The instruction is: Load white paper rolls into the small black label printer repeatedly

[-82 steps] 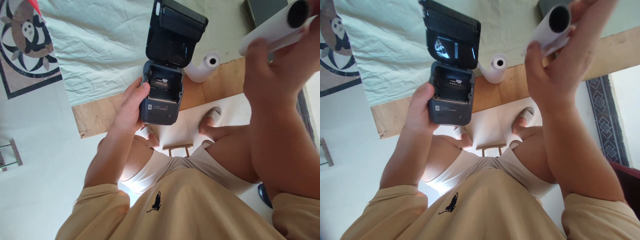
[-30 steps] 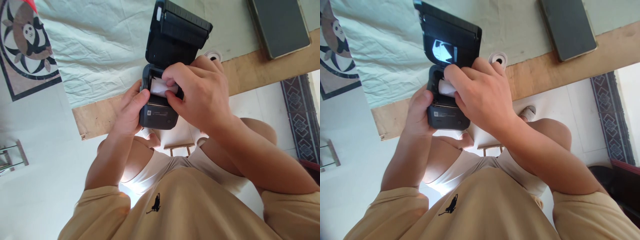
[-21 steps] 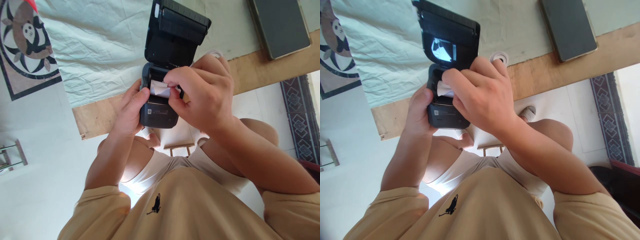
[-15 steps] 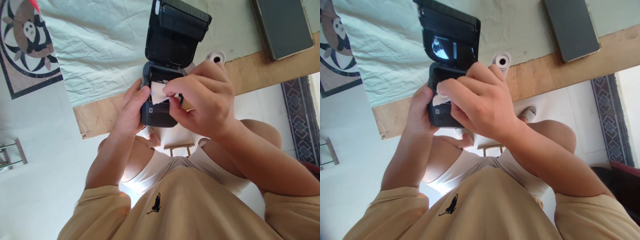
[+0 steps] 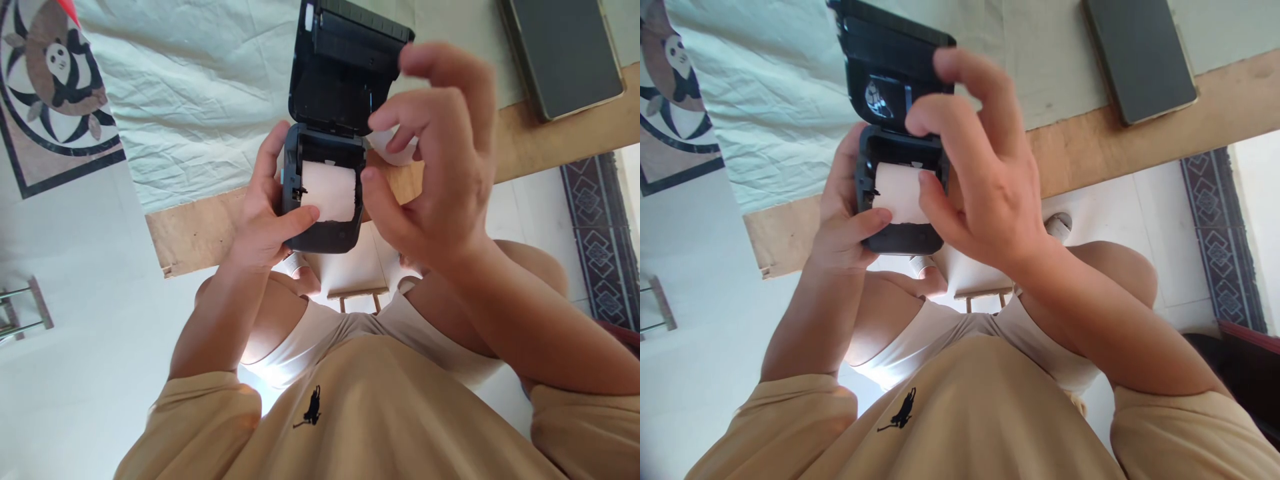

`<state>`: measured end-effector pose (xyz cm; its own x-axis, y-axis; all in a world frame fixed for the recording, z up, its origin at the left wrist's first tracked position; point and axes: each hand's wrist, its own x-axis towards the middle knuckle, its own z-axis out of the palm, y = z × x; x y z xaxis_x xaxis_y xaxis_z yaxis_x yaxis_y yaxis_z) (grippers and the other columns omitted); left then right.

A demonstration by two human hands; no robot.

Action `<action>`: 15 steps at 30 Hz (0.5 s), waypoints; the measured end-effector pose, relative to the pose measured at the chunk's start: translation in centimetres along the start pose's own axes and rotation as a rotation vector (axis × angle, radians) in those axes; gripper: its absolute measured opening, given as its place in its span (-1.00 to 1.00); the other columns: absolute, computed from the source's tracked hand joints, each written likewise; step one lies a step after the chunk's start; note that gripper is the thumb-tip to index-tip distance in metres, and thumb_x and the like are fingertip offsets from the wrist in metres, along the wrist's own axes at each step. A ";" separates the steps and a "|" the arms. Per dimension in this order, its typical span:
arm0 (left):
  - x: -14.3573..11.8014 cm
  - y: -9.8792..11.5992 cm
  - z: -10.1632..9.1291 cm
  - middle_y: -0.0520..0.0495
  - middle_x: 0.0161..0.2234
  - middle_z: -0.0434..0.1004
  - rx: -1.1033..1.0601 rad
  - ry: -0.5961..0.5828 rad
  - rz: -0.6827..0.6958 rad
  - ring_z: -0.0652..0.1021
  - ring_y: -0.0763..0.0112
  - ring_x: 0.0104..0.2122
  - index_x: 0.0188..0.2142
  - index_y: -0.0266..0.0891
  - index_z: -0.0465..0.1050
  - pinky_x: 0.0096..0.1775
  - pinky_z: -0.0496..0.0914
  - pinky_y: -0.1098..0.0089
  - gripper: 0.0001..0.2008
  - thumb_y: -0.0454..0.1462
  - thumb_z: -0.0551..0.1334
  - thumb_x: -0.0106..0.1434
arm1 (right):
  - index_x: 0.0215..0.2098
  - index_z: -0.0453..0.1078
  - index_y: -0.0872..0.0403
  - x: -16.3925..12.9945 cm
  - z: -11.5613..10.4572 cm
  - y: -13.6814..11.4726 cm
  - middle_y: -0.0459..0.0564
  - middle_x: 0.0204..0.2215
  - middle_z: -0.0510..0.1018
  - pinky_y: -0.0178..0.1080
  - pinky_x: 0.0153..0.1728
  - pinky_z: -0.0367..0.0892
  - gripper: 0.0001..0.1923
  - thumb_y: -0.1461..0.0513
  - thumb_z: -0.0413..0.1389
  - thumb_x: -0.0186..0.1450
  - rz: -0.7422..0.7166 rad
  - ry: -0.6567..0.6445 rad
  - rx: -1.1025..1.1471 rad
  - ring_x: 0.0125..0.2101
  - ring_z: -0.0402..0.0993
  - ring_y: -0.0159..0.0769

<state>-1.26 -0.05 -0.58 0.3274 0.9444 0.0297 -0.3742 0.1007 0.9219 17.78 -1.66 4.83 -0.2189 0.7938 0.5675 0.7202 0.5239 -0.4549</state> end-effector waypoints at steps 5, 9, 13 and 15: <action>-0.1 0.1 -0.2 0.08 0.06 0.37 -0.032 -0.108 -0.005 0.50 0.38 -0.26 0.15 0.27 0.15 -0.32 0.42 0.36 -0.19 -0.37 0.41 0.00 | -0.01 0.20 0.21 0.5 0.2 0.6 0.16 -0.04 0.39 -0.34 -0.15 0.36 -0.67 0.27 -0.03 0.26 0.025 0.006 0.095 0.20 0.25 -0.28; -0.3 0.4 0.1 0.04 -0.06 0.40 -0.001 -0.060 0.003 0.49 0.39 -0.30 0.15 0.26 0.13 -0.35 0.38 0.38 -0.18 -0.36 0.41 -0.02 | -0.20 0.23 0.19 0.5 0.1 0.5 0.08 -0.22 0.41 -0.30 -0.23 0.32 -0.81 0.23 -0.04 0.26 0.012 0.165 0.230 -0.20 0.38 -0.41; -0.5 0.7 0.4 0.02 -0.02 0.37 0.001 -0.040 -0.064 0.50 0.37 -0.24 0.16 0.28 0.04 -0.33 0.40 0.38 -0.16 -0.37 0.39 0.02 | -0.42 0.23 0.14 0.3 -0.2 0.3 -0.03 -0.49 0.34 -0.33 -0.30 0.19 -0.84 0.22 -0.05 0.28 -0.053 0.193 0.146 -0.33 0.28 -0.46; -0.5 0.7 0.3 0.03 -0.05 0.37 -0.001 -0.048 -0.048 0.50 0.40 -0.27 0.16 0.27 0.03 -0.36 0.39 0.41 -0.14 -0.36 0.40 0.00 | -0.52 0.19 0.15 0.3 -0.3 0.2 -0.07 -0.60 0.24 -0.35 -0.42 0.08 -0.77 0.22 -0.04 0.27 -0.035 0.106 0.125 -0.48 0.14 -0.53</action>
<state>-1.42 -0.57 0.15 0.3865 0.9223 0.0044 -0.3578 0.1455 0.9224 18.12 -1.45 5.10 -0.1676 0.7406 0.6507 0.6240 0.5907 -0.5116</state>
